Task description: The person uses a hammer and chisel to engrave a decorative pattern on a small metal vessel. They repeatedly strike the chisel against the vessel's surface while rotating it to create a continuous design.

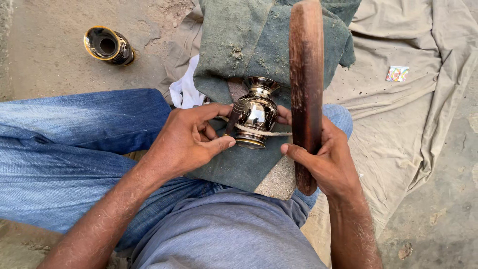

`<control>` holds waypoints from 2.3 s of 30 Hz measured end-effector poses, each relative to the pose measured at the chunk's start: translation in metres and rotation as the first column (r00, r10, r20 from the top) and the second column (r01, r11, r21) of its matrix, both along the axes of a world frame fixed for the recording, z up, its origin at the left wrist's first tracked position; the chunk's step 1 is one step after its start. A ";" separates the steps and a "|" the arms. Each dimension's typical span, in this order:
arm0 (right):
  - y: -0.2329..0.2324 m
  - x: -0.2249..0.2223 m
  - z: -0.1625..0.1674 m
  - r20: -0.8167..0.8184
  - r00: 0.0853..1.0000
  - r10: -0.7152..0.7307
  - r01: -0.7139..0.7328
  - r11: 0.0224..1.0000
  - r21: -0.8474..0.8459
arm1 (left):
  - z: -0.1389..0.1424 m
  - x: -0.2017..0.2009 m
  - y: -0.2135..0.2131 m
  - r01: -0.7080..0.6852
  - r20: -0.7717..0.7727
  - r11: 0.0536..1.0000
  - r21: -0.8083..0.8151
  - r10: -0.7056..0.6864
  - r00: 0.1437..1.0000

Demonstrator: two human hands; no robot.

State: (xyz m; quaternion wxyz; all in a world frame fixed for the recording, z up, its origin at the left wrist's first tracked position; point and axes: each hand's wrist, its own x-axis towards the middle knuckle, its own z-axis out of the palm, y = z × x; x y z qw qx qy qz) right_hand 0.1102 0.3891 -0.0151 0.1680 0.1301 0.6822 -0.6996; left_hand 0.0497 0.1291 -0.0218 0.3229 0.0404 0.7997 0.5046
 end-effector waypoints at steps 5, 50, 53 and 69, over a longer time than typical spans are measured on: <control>0.006 0.001 -0.008 0.098 0.992 -0.085 0.094 0.991 -0.096 | -0.004 0.000 0.000 -0.169 0.001 0.931 0.324 0.178 0.984; 0.003 0.125 0.009 -0.006 0.975 -0.221 0.138 0.587 0.798 | -0.010 -0.120 0.072 0.895 -0.673 0.440 0.079 -0.639 0.373; 0.003 0.115 0.021 -0.106 0.941 -0.320 0.306 0.677 0.670 | -0.014 -0.118 0.066 0.870 -0.640 0.492 0.043 -0.655 0.402; 0.046 0.042 0.077 0.271 0.960 -0.069 -0.213 0.447 0.869 | -0.029 -0.099 0.035 0.603 -0.550 0.739 0.302 -0.382 0.743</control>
